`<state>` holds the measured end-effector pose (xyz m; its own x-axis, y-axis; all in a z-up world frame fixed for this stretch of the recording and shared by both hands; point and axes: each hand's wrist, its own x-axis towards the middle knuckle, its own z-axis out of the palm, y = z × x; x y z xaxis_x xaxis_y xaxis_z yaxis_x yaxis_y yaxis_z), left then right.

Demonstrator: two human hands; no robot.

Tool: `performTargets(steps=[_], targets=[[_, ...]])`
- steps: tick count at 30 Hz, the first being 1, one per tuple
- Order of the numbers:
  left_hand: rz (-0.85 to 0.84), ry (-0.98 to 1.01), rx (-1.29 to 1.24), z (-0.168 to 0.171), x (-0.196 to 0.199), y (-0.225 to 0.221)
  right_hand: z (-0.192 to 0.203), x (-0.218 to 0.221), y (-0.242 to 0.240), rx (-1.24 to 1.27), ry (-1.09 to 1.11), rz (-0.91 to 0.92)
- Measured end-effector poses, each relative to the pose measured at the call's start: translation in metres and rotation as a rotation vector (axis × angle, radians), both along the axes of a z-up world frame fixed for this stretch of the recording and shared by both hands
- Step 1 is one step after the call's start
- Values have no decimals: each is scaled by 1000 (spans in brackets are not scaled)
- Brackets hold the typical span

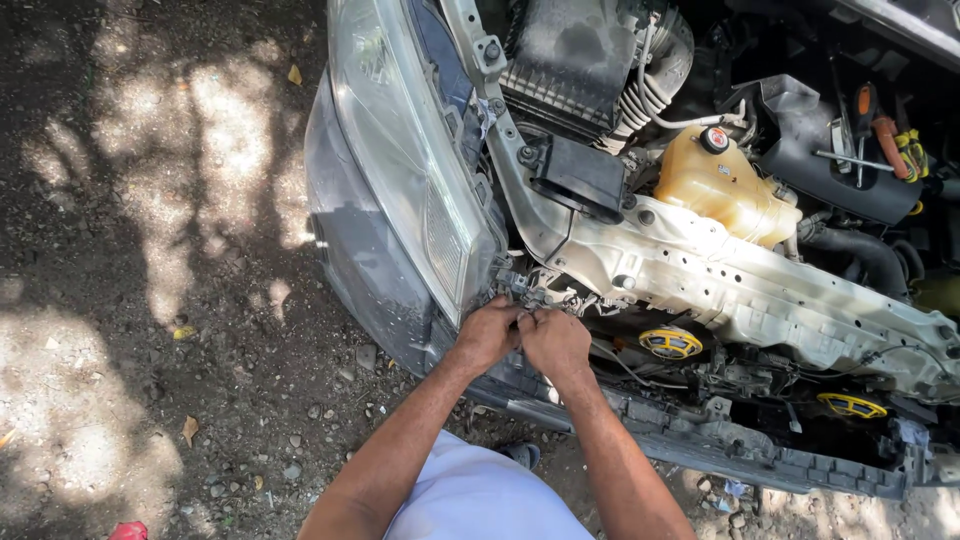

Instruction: Repairing or reassembling components of a vehicle's front end, specifically around the hood latch and bumper area.

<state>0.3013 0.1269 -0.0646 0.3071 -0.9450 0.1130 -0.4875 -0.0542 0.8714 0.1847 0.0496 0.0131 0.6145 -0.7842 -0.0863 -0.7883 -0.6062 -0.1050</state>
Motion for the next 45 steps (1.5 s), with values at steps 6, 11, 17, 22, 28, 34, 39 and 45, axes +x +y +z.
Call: performTargets(steps=[6,11,17,22,28,34,39,45], targets=[[-47,34,-16,-5,-2,-2,38,2,18,186,-60,-238],[-41,-35,-108,-15,-5,-2,54,-2,20,-355,-267,324],[-99,-174,114,-33,-8,-12,47,10,3,-240,174,289],[-50,7,49,10,0,3,-12,-3,-17,99,242,24],[-44,-48,1,-5,-6,-1,51,-1,15,-127,52,65],[-26,-100,-39,-5,-8,0,46,-10,3,-321,-44,416],[12,99,9,-10,-9,-1,34,-4,3,-239,127,318],[-52,-55,167,-4,-8,-2,15,2,-2,74,120,34]])
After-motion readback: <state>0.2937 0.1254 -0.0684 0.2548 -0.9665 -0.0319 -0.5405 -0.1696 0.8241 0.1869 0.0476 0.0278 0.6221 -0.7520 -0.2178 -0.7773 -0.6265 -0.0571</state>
